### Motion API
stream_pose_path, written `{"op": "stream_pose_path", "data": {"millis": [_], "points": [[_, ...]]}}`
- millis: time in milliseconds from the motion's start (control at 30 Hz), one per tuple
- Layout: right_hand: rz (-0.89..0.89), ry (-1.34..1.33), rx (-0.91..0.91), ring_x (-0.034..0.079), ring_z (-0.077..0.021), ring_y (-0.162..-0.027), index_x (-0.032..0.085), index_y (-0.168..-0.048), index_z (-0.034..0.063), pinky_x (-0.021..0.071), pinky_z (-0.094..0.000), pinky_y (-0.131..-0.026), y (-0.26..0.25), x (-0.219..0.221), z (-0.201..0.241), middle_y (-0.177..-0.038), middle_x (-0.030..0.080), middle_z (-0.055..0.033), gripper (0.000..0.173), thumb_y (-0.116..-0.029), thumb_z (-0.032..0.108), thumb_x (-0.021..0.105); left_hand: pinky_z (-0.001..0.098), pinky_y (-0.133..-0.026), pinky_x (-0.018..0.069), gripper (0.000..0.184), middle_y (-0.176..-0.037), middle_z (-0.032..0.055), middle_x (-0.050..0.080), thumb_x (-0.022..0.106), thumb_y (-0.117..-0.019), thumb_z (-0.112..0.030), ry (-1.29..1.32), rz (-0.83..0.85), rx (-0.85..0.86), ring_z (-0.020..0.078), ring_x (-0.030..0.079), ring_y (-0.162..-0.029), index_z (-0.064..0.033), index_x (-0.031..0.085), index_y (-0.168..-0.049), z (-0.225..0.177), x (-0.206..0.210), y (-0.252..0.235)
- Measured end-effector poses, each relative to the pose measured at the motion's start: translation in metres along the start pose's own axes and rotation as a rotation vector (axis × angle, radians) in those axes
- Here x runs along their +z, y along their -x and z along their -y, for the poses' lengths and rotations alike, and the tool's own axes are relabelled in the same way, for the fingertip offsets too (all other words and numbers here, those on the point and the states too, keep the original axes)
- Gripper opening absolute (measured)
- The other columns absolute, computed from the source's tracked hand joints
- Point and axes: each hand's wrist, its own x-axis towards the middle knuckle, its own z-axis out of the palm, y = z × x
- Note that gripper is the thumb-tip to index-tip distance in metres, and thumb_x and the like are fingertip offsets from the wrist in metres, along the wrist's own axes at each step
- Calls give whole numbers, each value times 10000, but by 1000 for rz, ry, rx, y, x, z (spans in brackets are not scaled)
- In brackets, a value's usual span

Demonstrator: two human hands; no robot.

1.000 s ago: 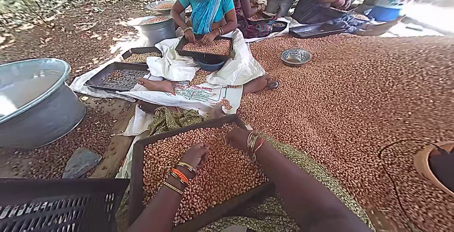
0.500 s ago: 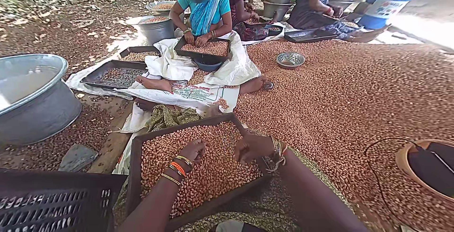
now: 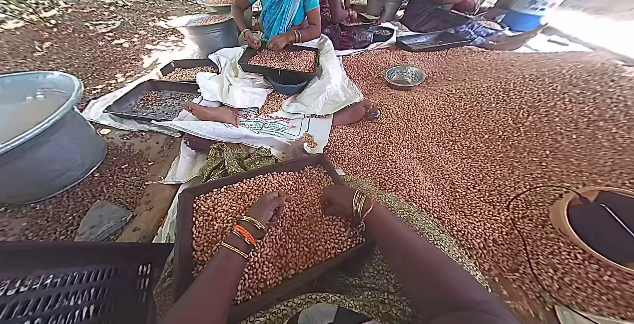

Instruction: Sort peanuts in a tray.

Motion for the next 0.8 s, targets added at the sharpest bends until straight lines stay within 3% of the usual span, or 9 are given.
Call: {"op": "stream_pose_path", "data": {"millis": [133,233,400,533,700,800], "points": [[-44,-48,-55,638,-410,-1132,734,-1103,-36,470,-586,-1020,2,-1,-8,-1131,692,-243,195,-948,53,657,185,-412,315,251,-621,-33,465,389,-1106,-123,19,1,-3,49,377,-439,-39,623,-1141,0,1,1],[-33,-25,-95,657,-401,-1101,759,-1083,-15,476,-592,-1010,-1,2,-6,-1103,713,-230,194,-949,111,696,184,-412,319,258,-620,-32,463,383,-1109,-124,27,-5,-9,49,377,-437,-38,624,-1138,0,1,1],[33,7,-24,658,-408,-1086,725,-1091,-37,493,-618,-960,-6,1,4,-1104,695,-238,222,-1009,133,609,184,-412,318,263,-622,-33,467,378,-1112,-127,18,-20,-19,49,379,-440,-39,623,-1150,-3,4,3],[34,-25,-94,661,-395,-1099,752,-1106,-25,477,-592,-1010,-3,-3,-4,-1123,710,-231,191,-979,87,663,188,-414,321,262,-617,-33,466,377,-1107,-115,11,-20,-13,51,382,-439,-36,624,-1141,0,3,1],[84,57,6,653,-425,-1098,733,-1092,-18,494,-649,-940,-7,0,8,-1122,696,-237,184,-977,103,657,188,-412,321,250,-619,-29,469,391,-1106,-118,16,-15,-19,53,383,-438,-36,624,-1146,-1,2,0],[45,-10,-34,665,-406,-1072,732,-1088,-40,490,-617,-970,-7,-1,3,-1093,707,-235,197,-978,107,660,186,-415,320,250,-626,-31,474,393,-1105,-121,11,-11,-10,49,385,-444,-40,626,-1144,-1,2,2]]}}
